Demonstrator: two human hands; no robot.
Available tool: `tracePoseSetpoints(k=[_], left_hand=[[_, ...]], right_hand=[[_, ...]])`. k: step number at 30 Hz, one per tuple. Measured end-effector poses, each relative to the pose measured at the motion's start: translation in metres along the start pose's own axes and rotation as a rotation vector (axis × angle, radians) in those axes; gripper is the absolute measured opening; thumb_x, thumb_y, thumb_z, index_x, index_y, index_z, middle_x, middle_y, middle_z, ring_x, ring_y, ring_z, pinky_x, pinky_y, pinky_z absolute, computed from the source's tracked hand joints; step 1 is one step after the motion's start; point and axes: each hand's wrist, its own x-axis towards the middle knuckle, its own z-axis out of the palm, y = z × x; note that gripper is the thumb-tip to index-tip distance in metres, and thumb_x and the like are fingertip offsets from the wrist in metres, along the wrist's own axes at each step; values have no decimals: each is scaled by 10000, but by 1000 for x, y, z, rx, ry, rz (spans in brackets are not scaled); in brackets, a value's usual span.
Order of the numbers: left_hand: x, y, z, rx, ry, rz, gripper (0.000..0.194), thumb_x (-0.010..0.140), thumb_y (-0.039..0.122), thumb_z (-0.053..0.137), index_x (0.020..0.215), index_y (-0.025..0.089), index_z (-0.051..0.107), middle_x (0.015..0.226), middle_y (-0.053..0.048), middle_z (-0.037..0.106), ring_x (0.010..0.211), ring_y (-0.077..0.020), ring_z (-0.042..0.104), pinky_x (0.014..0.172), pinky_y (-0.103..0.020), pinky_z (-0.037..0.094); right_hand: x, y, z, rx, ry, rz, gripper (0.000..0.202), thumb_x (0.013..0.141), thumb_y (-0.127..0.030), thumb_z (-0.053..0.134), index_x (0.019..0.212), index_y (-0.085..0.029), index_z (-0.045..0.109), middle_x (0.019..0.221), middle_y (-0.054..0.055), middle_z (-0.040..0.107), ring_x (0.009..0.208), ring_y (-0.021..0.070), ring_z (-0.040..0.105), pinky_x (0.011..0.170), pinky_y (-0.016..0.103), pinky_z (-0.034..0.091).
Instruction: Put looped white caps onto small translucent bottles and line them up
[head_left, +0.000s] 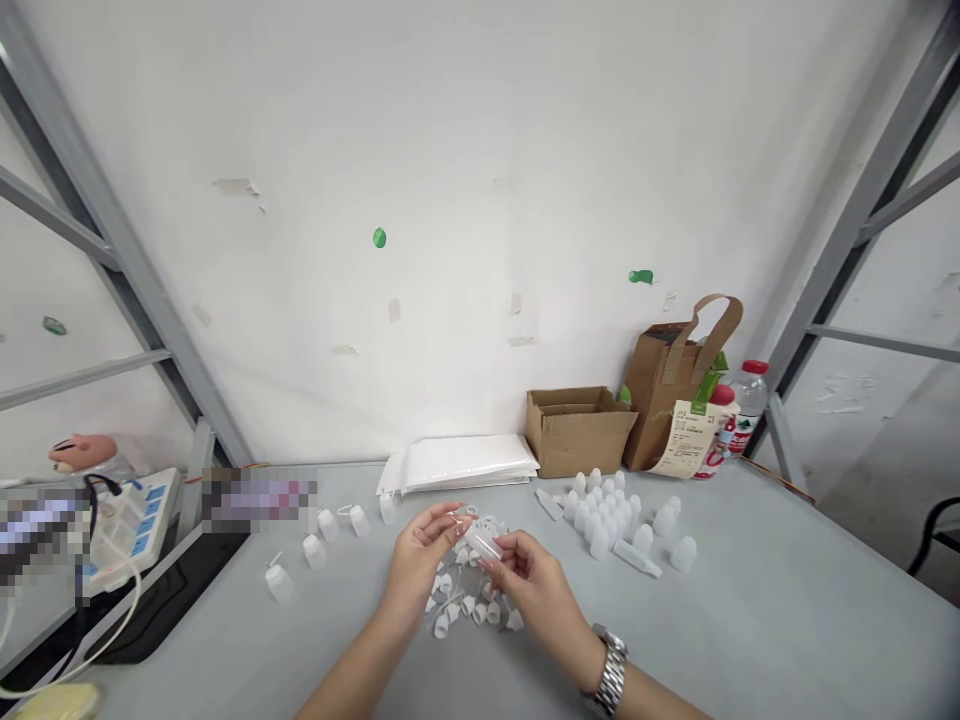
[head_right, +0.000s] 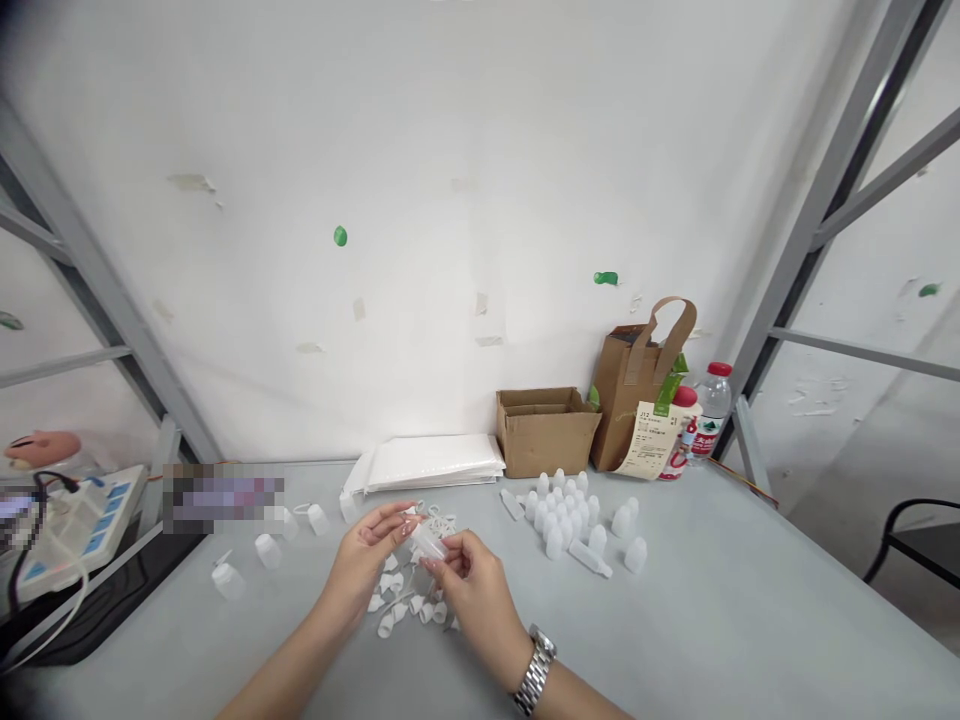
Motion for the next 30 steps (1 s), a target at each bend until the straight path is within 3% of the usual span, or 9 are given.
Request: tracePoseSetpoints(k=[4,8,12,17,22,25,30], left_hand=[[2,0,-3,21,-48,45,258,587,241,734,806,157,625,745,-49,710,785,-179,636,748,-265,454],[2,4,-5,47,-99,56,258,570,236,741,788,155,631,713,-42,704,738,-169,634,725,-259,458],[0,9,-4,88,-100,18,250,548,238,747,761,157,644,757,-57,713,758,-189,639,729,-275,466],[-1,8,1,252,-69,57,260,579,273,711,817,169,686,893,-73,712,895,-229,617,798,-302,456],[-1,7,0,521,-96,135,97,634,275,650,634,191,697,731,-35,703,782,-207,617,754,-282,450],[-3,10,-1,584,-88,187,128,672,283,616,600,197,679,657,-15,668,717,-181,601,711,-265,444],[-7,14,-1,542,-178,229,162,698,318,608,623,184,661,661,-17,644,689,-165,592,680,-253,445]], right_hand=[[4,3,-2,287,-206,169,401,655,-530,632,656,-139,542,553,4,589,442,101,521,471,232,395],[5,4,-6,626,-417,411,362,672,-451,655,657,-100,567,515,18,587,386,65,477,432,202,353],[4,3,-7,755,-530,476,324,695,-407,651,664,-95,567,484,9,570,382,57,457,425,192,332],[7,4,-6,563,-357,282,402,701,-510,605,673,-112,561,530,12,585,387,71,482,425,207,360],[12,6,-8,253,-213,121,453,698,-612,527,675,-160,514,549,-23,555,421,91,496,455,231,384],[10,5,-8,92,-118,41,435,734,-603,484,659,-174,493,582,-18,555,471,102,505,514,248,403],[4,-1,-8,-118,32,-100,345,817,-508,440,708,-186,501,590,-15,537,574,139,523,576,258,402]])
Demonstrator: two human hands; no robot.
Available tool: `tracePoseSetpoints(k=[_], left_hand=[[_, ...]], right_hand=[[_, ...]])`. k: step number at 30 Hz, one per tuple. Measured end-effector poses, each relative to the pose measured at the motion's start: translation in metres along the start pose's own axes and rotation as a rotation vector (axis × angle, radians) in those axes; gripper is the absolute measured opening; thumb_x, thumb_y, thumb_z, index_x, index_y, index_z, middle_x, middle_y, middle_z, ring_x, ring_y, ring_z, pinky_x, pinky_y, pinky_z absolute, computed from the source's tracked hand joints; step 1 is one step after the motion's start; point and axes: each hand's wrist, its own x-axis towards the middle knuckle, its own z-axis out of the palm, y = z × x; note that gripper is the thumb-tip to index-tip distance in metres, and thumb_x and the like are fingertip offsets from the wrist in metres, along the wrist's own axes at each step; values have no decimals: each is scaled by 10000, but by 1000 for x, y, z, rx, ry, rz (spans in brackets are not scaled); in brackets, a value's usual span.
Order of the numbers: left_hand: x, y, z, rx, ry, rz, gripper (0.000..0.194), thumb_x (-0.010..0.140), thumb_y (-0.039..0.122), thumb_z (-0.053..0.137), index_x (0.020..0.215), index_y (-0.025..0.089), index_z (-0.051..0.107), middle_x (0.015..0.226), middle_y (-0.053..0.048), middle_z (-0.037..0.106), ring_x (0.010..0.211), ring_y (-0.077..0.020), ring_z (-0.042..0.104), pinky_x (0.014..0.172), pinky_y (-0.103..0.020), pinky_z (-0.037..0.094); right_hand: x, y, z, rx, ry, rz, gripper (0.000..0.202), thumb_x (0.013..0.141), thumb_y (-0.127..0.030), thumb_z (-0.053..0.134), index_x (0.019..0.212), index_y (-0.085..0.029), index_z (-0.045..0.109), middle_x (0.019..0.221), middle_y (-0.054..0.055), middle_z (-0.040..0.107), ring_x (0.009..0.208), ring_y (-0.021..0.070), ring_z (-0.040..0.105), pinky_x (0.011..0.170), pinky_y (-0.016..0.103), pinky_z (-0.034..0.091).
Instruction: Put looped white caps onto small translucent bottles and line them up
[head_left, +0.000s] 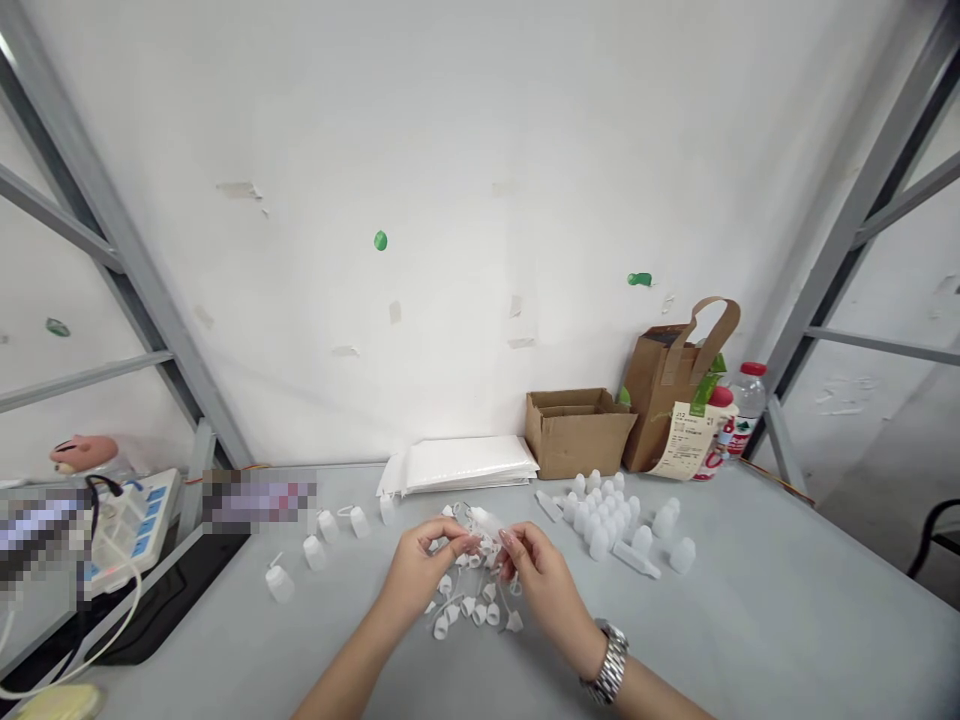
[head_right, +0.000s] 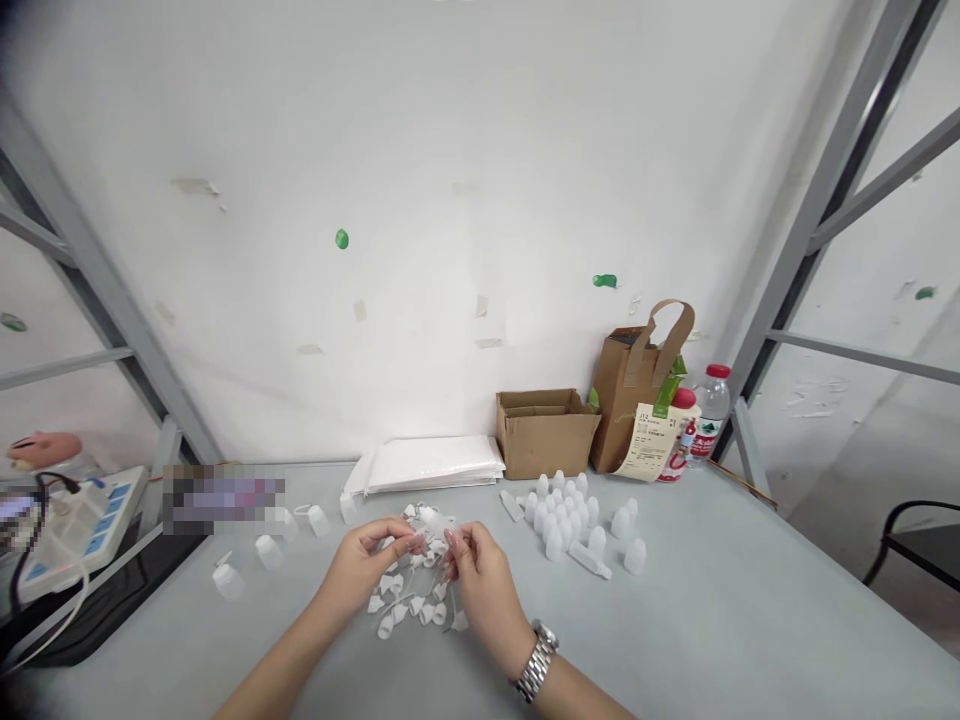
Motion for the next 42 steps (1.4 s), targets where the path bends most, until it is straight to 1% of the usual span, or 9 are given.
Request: tracePoseSetpoints(k=[4,10,12,15,19,23,29,36,42], left_hand=[[1,-3,-2,-14,16,11,182,707,343,604,653,178,661,684,-24,664,720,-172,597,707,-262,445],[7,-6,-6,-178,62,-153,227,647,358,660,751,160,697,725,-45,709,750,-202,626,730,-295,470],[7,-4,-8,-300,104,-196,245,664,348,659,805,151,699,777,-59,722,811,-210,638,804,-307,460],[7,-1,-9,-586,142,-255,224,695,309,654,840,141,689,917,-83,713,910,-207,633,885,-304,437],[6,-1,-7,-805,84,-379,157,741,240,620,815,116,681,911,-116,711,911,-201,641,852,-287,468],[3,-2,-4,-848,17,-376,166,771,238,587,836,116,679,896,-104,715,899,-197,646,853,-286,470],[3,-1,-4,-810,-38,-310,234,762,310,594,822,103,686,927,-119,705,989,-227,607,907,-308,433],[2,-3,-3,-832,-42,-330,257,742,335,607,811,103,693,949,-130,698,1007,-245,596,927,-328,419],[2,-4,-1,-880,-37,-363,221,767,300,584,784,108,693,938,-125,700,996,-245,601,915,-331,428]], right_hand=[[-2,-3,-2,8,12,-56,294,819,-474,464,778,-185,506,646,-4,550,618,153,537,590,262,412],[-1,-4,-5,74,67,-92,293,814,-483,472,776,-192,473,660,-8,528,618,147,520,600,264,415],[-2,-4,-4,72,46,-91,294,816,-485,469,777,-194,477,666,-8,519,623,145,507,598,262,410],[-5,-1,-1,14,-16,-93,281,820,-471,473,777,-193,490,675,-7,513,632,143,488,602,258,397],[-11,0,3,-78,-72,-104,259,826,-444,476,776,-191,491,667,-15,499,634,138,471,604,250,379],[-14,-2,4,-132,-71,-112,243,835,-427,466,773,-192,482,660,-18,495,624,133,450,593,245,362],[-14,-6,2,-150,-66,-112,257,828,-436,469,738,-196,476,634,-22,499,602,130,444,573,243,347],[-13,-5,2,-138,-85,-125,240,831,-418,469,736,-198,464,644,-18,505,602,127,444,569,242,351],[-14,-5,2,-140,-94,-136,229,832,-406,473,735,-200,463,650,-17,499,614,129,447,582,244,360]])
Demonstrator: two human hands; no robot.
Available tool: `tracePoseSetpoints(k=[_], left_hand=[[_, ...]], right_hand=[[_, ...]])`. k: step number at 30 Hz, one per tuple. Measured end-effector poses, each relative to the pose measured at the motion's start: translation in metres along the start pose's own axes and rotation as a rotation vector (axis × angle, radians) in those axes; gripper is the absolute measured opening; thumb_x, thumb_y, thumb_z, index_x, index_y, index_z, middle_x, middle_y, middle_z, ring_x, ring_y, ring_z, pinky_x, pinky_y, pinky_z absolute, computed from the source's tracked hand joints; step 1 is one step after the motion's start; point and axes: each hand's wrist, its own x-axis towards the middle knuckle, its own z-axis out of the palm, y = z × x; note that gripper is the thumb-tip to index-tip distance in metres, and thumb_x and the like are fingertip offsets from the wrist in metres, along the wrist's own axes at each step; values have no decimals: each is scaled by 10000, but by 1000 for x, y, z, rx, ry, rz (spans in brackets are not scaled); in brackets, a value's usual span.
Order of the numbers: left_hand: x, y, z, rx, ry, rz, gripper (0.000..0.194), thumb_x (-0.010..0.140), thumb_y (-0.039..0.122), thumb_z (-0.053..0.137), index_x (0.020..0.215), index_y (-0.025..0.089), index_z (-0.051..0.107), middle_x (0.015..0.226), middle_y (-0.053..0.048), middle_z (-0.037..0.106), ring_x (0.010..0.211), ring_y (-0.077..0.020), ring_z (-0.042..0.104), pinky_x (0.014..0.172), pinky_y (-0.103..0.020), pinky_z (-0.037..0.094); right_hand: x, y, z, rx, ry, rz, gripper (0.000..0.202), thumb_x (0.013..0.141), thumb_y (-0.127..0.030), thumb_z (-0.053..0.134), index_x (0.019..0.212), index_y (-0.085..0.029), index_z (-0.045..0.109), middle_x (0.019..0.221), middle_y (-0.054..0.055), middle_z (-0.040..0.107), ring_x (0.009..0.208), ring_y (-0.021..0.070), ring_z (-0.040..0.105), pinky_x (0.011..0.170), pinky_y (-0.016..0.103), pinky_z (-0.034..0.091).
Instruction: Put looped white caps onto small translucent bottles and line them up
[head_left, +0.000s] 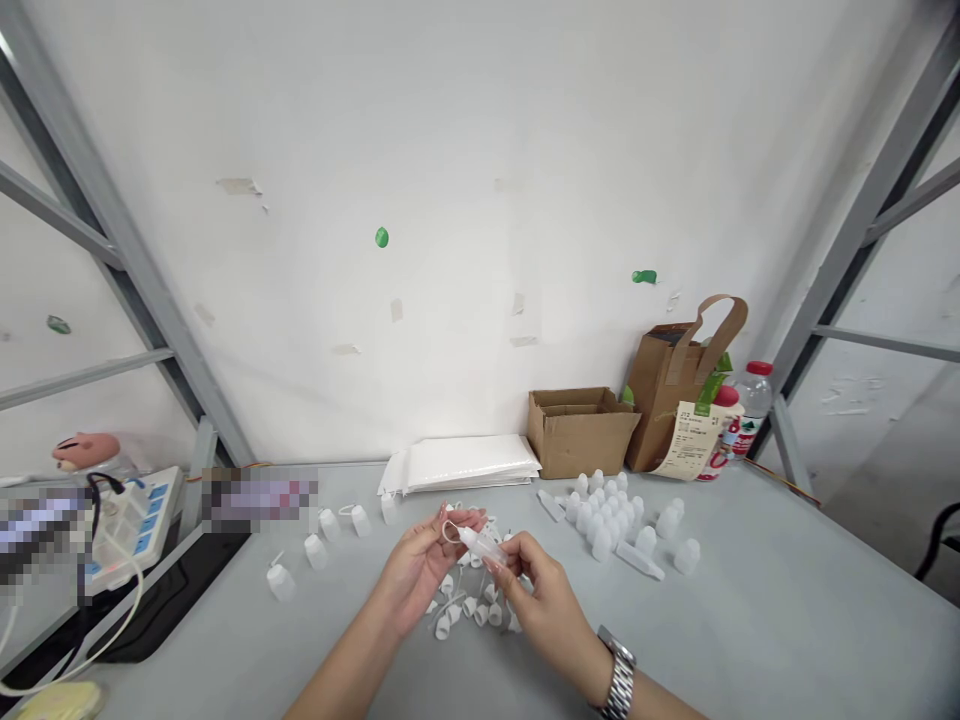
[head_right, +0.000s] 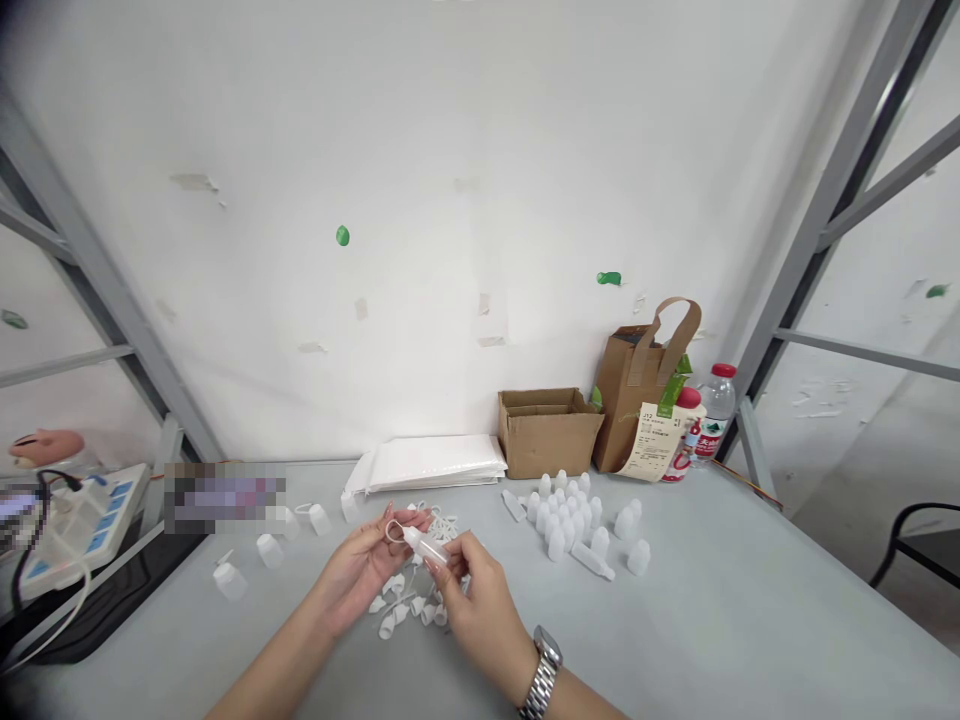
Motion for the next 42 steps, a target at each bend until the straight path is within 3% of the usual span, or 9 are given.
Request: tracePoseSetpoints(k=[11,24,34,42], left_hand=[[-3,2,4,-29,31,-18,185,770,255,582,717,117,693,865,-107,714,956,-227,619,909,-329,429],[-2,3,3,238,-2,83,277,703,387,622,715,121,699,862,-124,713,1016,-273,578,918,-341,384],[-3,3,3,318,-3,100,267,735,369,594,742,124,701,902,-125,709,979,-252,592,910,-330,383],[0,-1,3,141,78,83,286,707,388,628,809,129,695,938,-110,703,910,-220,623,847,-308,435]], right_hand=[[-2,-3,-1,-38,7,-24,231,834,-406,470,736,-197,475,653,-18,510,609,126,457,578,237,357],[-4,-2,-1,-109,17,-20,234,837,-405,456,722,-201,456,628,-19,489,588,130,452,570,245,361],[-3,-3,-2,-135,-1,-12,230,841,-392,449,714,-200,440,630,-21,479,588,129,448,571,244,358],[-1,-2,1,-92,30,21,235,844,-399,437,737,-191,451,635,-28,472,601,125,446,575,234,357]])
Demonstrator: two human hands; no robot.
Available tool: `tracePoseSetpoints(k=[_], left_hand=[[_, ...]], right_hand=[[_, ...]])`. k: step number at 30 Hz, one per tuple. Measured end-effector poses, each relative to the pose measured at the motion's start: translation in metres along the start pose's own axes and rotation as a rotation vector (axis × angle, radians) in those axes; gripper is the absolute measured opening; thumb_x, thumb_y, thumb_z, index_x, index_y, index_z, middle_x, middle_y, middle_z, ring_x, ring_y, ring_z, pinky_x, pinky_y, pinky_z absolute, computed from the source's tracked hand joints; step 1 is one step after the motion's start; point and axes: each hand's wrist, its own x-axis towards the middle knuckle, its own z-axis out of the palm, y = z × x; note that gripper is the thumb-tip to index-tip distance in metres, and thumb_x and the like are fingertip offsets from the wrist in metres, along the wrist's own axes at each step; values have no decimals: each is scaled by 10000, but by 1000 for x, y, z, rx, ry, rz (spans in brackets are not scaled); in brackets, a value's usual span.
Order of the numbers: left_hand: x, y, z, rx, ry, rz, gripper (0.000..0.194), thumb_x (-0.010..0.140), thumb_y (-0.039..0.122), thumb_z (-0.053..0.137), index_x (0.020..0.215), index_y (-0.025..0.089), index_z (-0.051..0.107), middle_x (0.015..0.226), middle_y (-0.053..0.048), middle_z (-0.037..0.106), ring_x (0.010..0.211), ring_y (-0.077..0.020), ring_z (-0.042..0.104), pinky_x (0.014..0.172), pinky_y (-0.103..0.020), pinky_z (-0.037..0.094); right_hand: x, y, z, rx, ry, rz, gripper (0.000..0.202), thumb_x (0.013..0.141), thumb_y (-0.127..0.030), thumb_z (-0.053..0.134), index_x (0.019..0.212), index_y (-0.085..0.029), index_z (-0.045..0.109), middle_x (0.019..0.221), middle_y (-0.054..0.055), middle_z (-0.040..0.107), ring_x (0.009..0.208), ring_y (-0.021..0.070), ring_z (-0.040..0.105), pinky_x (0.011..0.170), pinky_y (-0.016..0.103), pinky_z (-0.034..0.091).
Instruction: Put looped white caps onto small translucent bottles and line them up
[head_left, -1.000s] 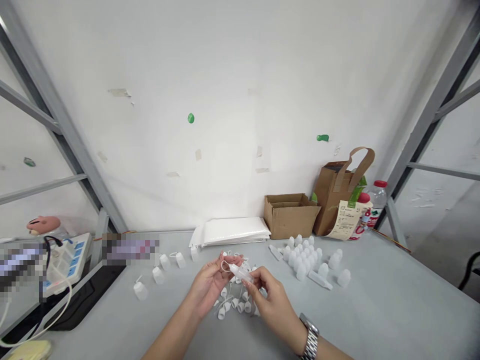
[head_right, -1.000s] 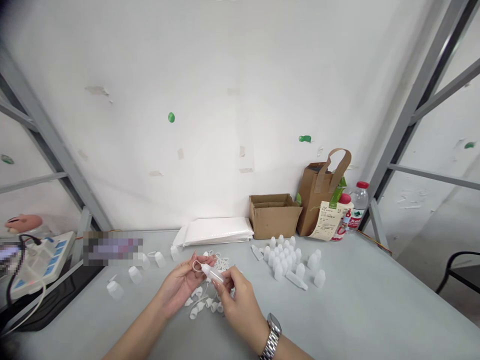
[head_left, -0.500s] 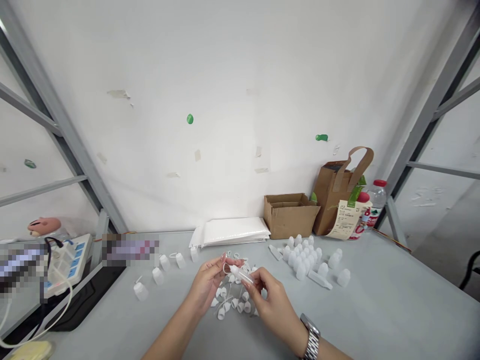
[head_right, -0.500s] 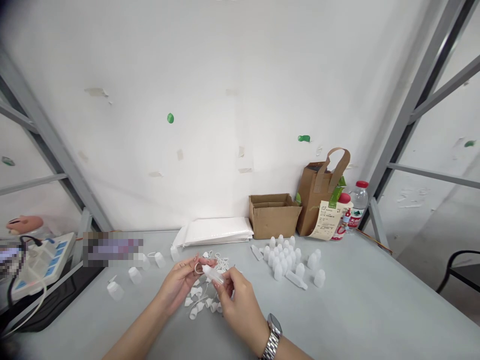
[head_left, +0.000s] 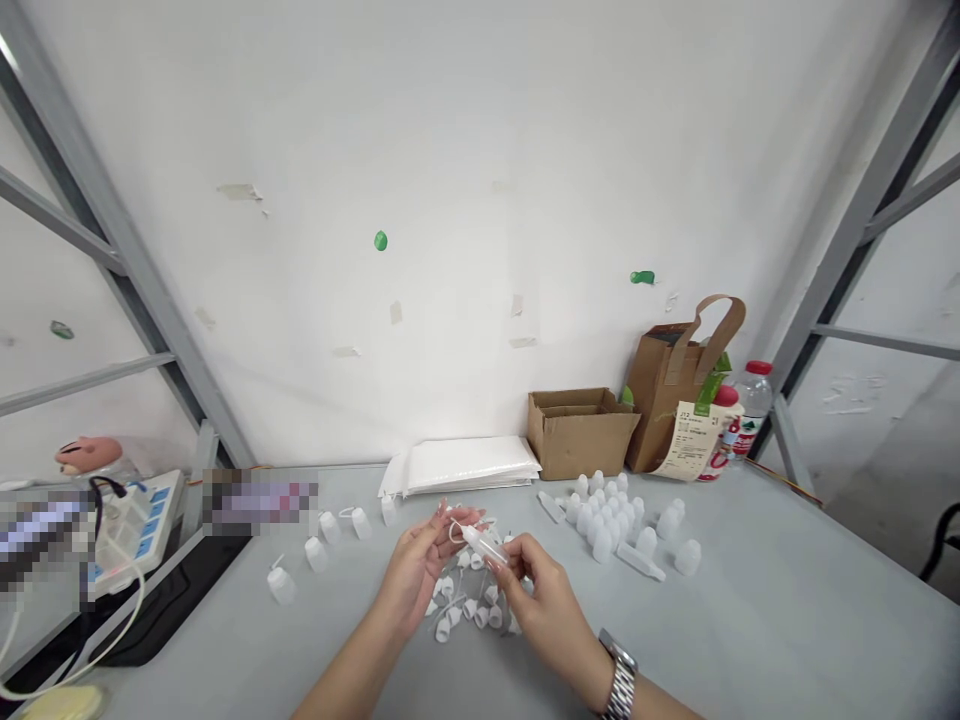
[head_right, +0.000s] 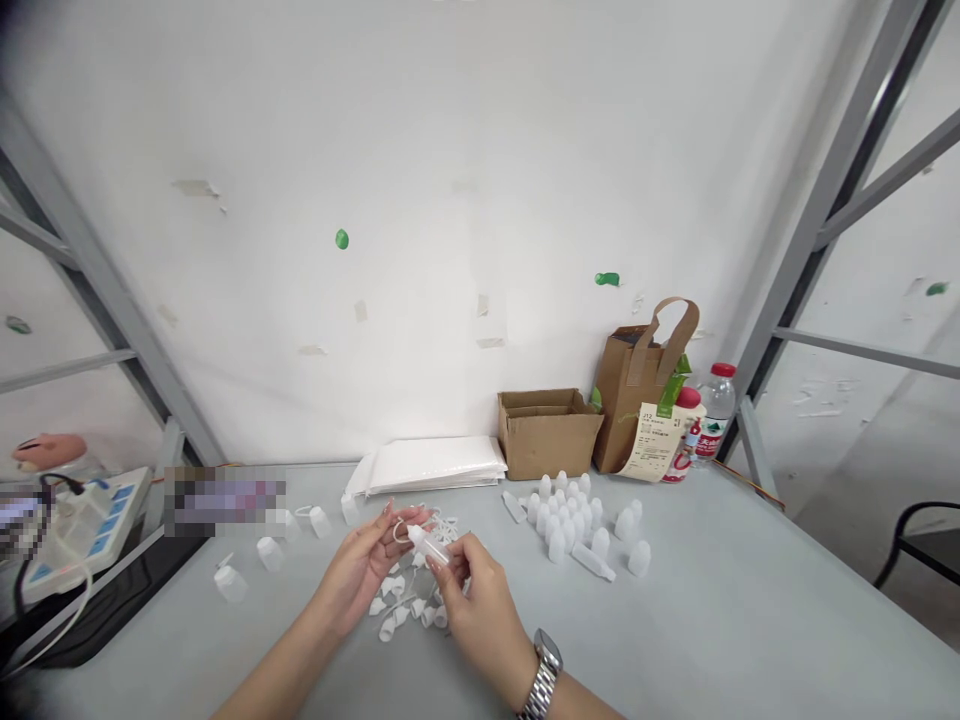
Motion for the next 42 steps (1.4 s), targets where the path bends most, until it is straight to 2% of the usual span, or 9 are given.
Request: tracePoseSetpoints(k=[4,9,19,24,28,36,42], left_hand=[[3,-3,-2,-2,95,54,242,640,354,695,734,131,698,854,-91,717,873,-199,626,830,-279,437],[2,-7,-1,115,129,85,260,600,367,711,697,125,705,781,-87,716,860,-203,607,831,-280,424],[2,-12,1,134,91,55,283,595,386,711,704,125,705,792,-101,716,865,-226,616,860,-319,416],[-1,-10,5,31,54,82,317,621,412,690,755,125,705,902,-122,707,922,-235,615,897,-332,409],[-1,-9,3,15,106,94,348,669,432,646,831,129,698,979,-134,687,914,-226,624,901,-348,415],[0,-4,2,79,133,148,254,588,347,722,733,139,701,887,-108,714,965,-248,600,921,-356,391],[2,-11,1,35,152,134,245,561,331,739,709,140,693,841,-95,719,941,-248,609,906,-355,400]], right_hand=[[0,1,0,-6,2,12,242,842,-403,437,731,-188,453,635,-28,476,606,125,450,580,233,358],[-1,4,2,-20,-4,17,246,843,-403,433,726,-188,455,624,-31,470,598,124,449,577,231,358],[2,12,3,29,-7,38,254,832,-419,460,726,-188,462,611,-33,481,587,125,467,568,236,368],[10,17,6,304,-53,141,326,785,-507,495,733,-186,470,615,-26,518,562,127,517,552,248,416],[12,16,6,428,-74,176,370,737,-547,536,713,-184,469,619,-17,554,535,119,529,558,256,439],[10,12,7,421,-111,185,362,753,-530,532,700,-177,470,605,-24,547,522,102,527,539,239,440],[9,12,10,421,-120,197,375,744,-544,531,688,-180,461,593,-27,552,493,94,517,523,234,436]])
